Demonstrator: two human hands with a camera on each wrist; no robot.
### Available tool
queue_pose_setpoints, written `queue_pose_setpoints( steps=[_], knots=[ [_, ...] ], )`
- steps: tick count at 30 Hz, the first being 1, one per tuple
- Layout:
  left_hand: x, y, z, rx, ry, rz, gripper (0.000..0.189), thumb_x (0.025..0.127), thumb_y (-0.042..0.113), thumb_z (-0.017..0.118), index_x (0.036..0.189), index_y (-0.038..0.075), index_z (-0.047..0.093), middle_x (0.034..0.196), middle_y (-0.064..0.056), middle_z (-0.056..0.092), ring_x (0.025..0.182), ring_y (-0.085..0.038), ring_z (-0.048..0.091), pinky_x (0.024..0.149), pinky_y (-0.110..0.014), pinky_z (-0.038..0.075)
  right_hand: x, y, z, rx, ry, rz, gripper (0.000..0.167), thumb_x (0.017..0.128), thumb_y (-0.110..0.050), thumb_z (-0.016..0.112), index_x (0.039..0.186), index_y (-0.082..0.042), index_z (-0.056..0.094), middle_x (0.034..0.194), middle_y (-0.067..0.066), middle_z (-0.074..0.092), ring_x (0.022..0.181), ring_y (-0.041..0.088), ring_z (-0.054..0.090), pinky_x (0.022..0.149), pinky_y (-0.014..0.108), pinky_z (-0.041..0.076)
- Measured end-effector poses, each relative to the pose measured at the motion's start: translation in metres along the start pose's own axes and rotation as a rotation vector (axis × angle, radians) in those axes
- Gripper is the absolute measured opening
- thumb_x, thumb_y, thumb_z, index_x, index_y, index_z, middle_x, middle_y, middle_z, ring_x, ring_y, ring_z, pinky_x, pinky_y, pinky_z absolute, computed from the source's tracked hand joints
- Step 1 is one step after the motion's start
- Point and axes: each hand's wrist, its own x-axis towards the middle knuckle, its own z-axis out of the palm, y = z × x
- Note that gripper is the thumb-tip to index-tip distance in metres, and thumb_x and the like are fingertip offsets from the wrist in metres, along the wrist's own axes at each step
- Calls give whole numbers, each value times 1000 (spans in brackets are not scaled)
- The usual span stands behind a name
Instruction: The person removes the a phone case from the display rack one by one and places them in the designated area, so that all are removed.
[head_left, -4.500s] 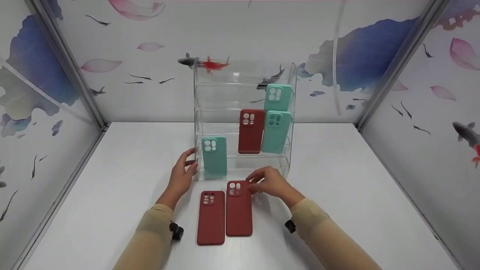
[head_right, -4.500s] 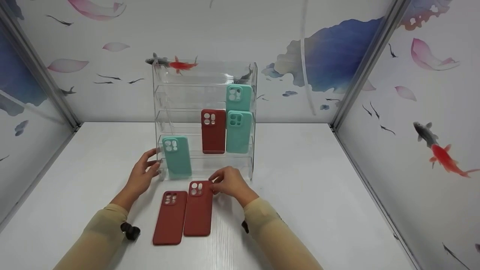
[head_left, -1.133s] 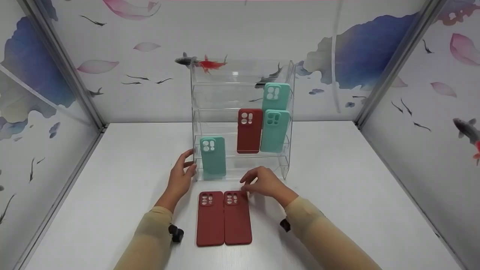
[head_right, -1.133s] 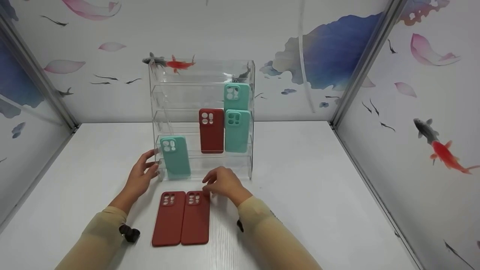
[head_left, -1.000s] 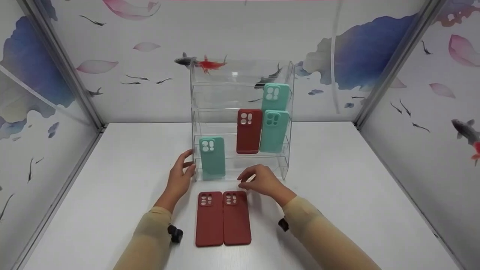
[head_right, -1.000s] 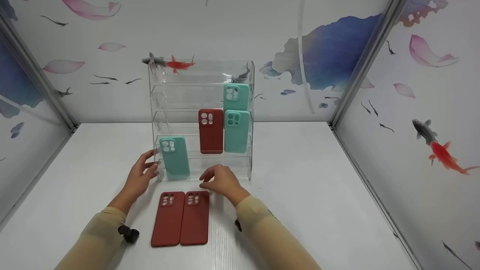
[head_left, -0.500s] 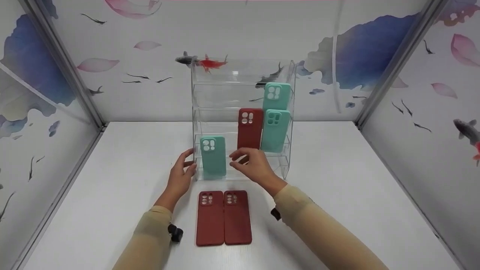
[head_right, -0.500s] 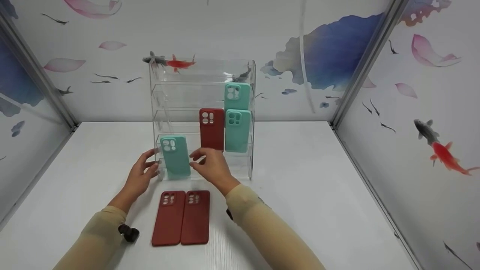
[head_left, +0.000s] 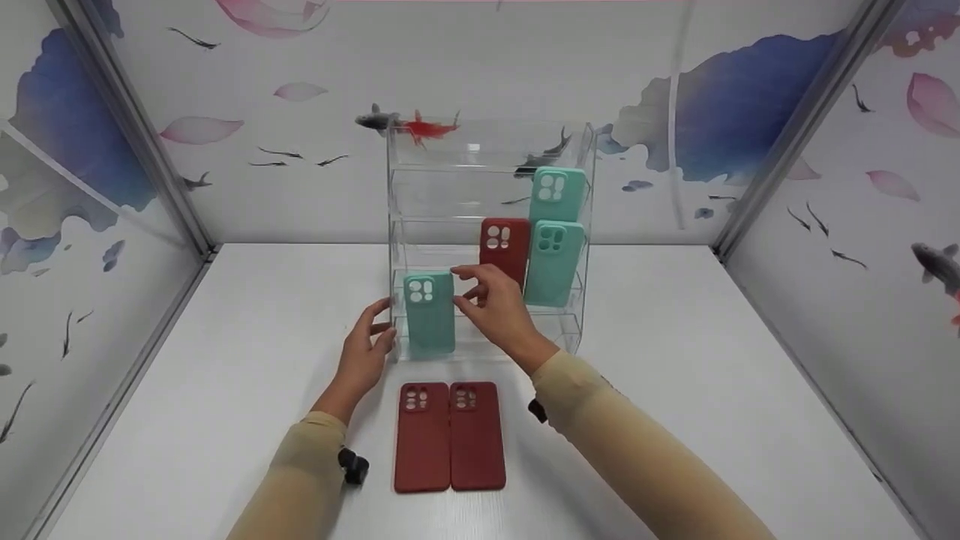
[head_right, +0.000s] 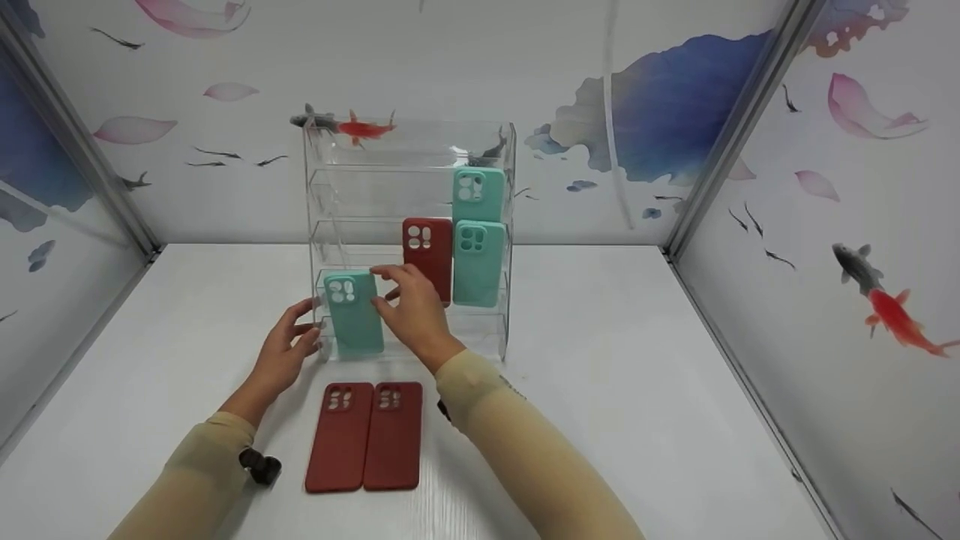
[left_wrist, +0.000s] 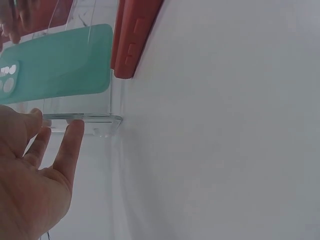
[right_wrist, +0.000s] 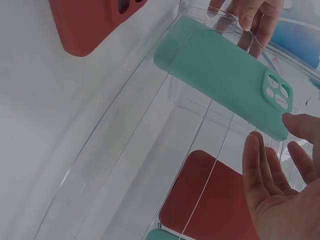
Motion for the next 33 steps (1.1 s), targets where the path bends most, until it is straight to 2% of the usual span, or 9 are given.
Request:
queue_pose_setpoints(
  steps=[3, 6, 10, 15, 25, 33],
  knots=[
    [0, 0, 0, -2, 0, 1, 55, 110, 11, 50, 160, 23, 32, 167, -2, 34, 142, -28, 49, 113, -35, 55, 4, 0, 2, -9, 27, -9, 36, 95, -6, 75, 130, -15, 70, 118, 5, 68, 91, 14, 72, 82, 35, 66],
    [-1, 0, 0, 4, 5, 5, 55, 110, 12, 50, 160, 23, 33, 167, -1, 34, 142, -28, 49, 113, -34, 55, 8, -1, 3, 3, 42, -9, 34, 96, -7, 73, 129, -15, 70, 118, 5, 69, 93, 15, 72, 85, 36, 65],
    [-2, 0, 1, 8, 9, 14, 54, 109, 12, 51, 160, 22, 34, 166, -1, 35, 142, -27, 50, 112, -34, 55, 10, 3, 6, 8, 26, -9, 34, 97, -8, 72, 130, -17, 69, 122, 6, 70, 98, 15, 72, 89, 33, 65],
    [-1, -1, 1, 14, 7, 19, 55, 109, 11, 51, 160, 22, 33, 166, -1, 35, 141, -28, 50, 112, -34, 55, 10, 8, 8, 1, 10, -14, 32, 99, -9, 70, 128, -20, 71, 124, 0, 71, 101, 12, 72, 89, 26, 64],
    [-1, 1, 1, 22, 2, -3, 55, 109, 12, 51, 160, 24, 32, 167, -1, 33, 142, -27, 49, 113, -35, 55, 11, 11, 9, 25, 65, -41, 23, 97, -10, 73, 119, -16, 75, 116, -1, 77, 96, 11, 74, 86, 25, 65],
    [-2, 2, 0, 18, 2, -8, 55, 110, 13, 50, 160, 25, 32, 167, 1, 33, 142, -26, 49, 113, -35, 55, 10, 11, 8, 17, 75, -44, 23, 96, -10, 74, 118, -17, 75, 113, -2, 77, 93, 9, 73, 83, 24, 64]
  ],
)
